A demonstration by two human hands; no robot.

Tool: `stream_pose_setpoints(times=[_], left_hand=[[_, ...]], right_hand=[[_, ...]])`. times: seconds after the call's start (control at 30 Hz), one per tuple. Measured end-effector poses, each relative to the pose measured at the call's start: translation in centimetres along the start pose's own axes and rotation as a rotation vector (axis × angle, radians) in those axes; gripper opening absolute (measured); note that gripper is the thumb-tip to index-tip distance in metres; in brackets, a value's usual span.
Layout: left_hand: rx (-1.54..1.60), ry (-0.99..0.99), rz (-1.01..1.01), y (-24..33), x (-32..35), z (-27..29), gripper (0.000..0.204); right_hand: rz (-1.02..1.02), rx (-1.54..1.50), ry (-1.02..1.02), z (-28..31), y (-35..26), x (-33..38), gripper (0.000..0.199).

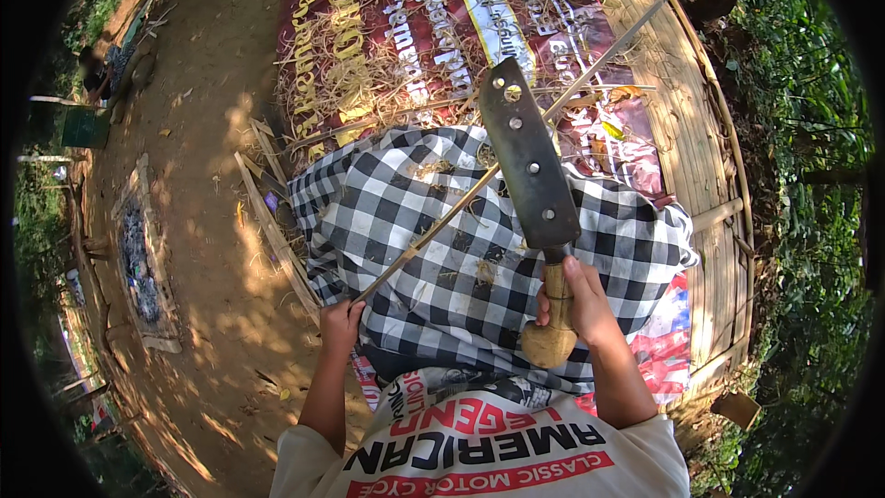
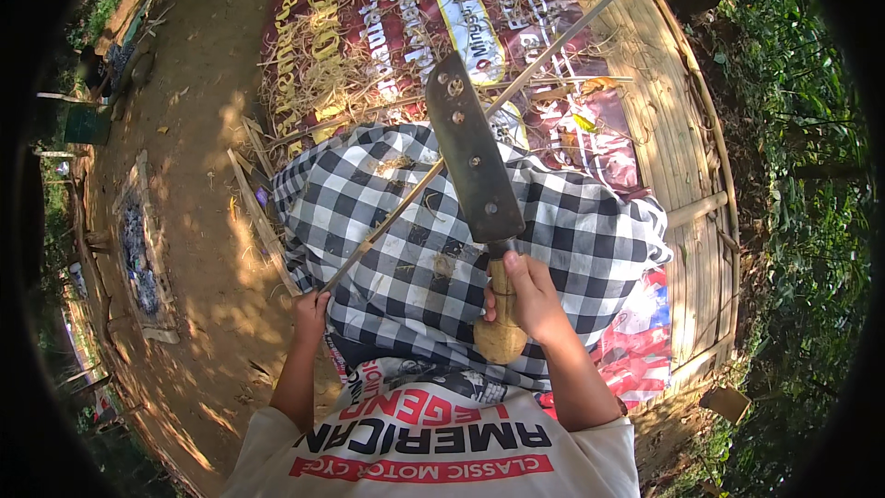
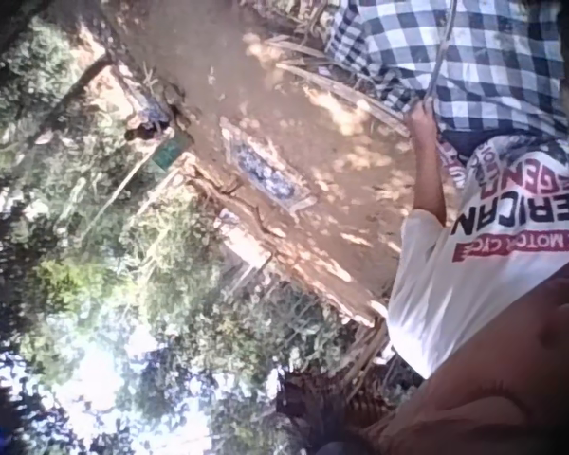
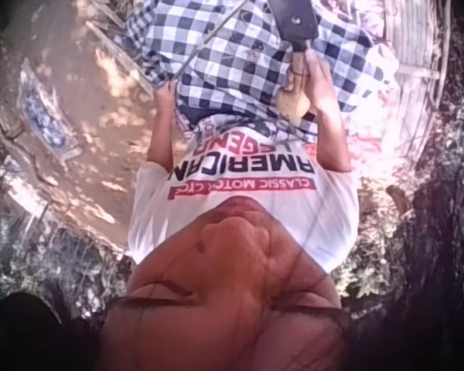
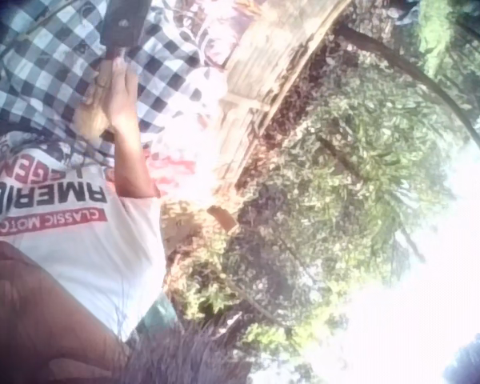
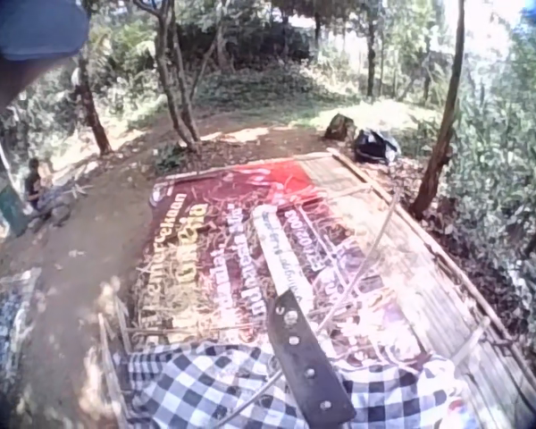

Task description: The person holds a thin bamboo stick and uses a cleaver-like blade to shave off thin layers from its surface, rotating the stick between strokes.

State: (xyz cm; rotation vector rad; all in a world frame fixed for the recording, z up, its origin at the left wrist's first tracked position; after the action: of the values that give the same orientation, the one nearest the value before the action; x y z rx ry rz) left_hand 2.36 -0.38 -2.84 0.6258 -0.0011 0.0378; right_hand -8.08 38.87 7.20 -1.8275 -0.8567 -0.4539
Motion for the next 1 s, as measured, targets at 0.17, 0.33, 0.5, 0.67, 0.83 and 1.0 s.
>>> stream_pose_setpoints(times=[0.17,0.33,0.5,0.67,0.83,1.0], left_hand=[[0.003,-0.024,-0.029,-0.4,-0.5,1.0,0.044],[0.040,-0.002,-0.001,-0.8,0.2,-0.3,0.043],[0.025,0.001,-0.004,0.0,-0.5,0.0,0.041],[0.016,-0.019,0.028,0.0,-0.1,0.0,0.039],[-0.001,0.006,0.030,-0.4,-0.1,-0.1,0.039],[0.079,-0.022,0.012,-0.8,0.0,0.1,0.040]], right_hand=[[-0.074,0.043,0.009,0.6,2.0,0.1,0.047],[0.050,0.053,-0.020,1.3,-1.8,0.3,0.049],[-0.188,0.040,-0.085,0.0,1.5,0.0,0.044],[-0.166,0.152,-0.131,-0.6,-0.3,1.3,0.046],[-0.014,0.110,0.022,0.3,-0.3,-0.3,0.048],[-0.287,0.182,-0.217,-2.2,3.1,1.3,0.039]])
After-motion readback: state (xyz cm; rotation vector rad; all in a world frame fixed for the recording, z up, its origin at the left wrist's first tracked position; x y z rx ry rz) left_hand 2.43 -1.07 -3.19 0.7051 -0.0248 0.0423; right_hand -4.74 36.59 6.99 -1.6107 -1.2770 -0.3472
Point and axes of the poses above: each hand's wrist, its own x-axis away from the middle knuckle, its own z-axis out of the back of the hand, y = z × x, the point moved 2 cm from there along -x, towards the middle knuckle, and after that the axes turned 6 degrees about -z, right-handed, at the moved point
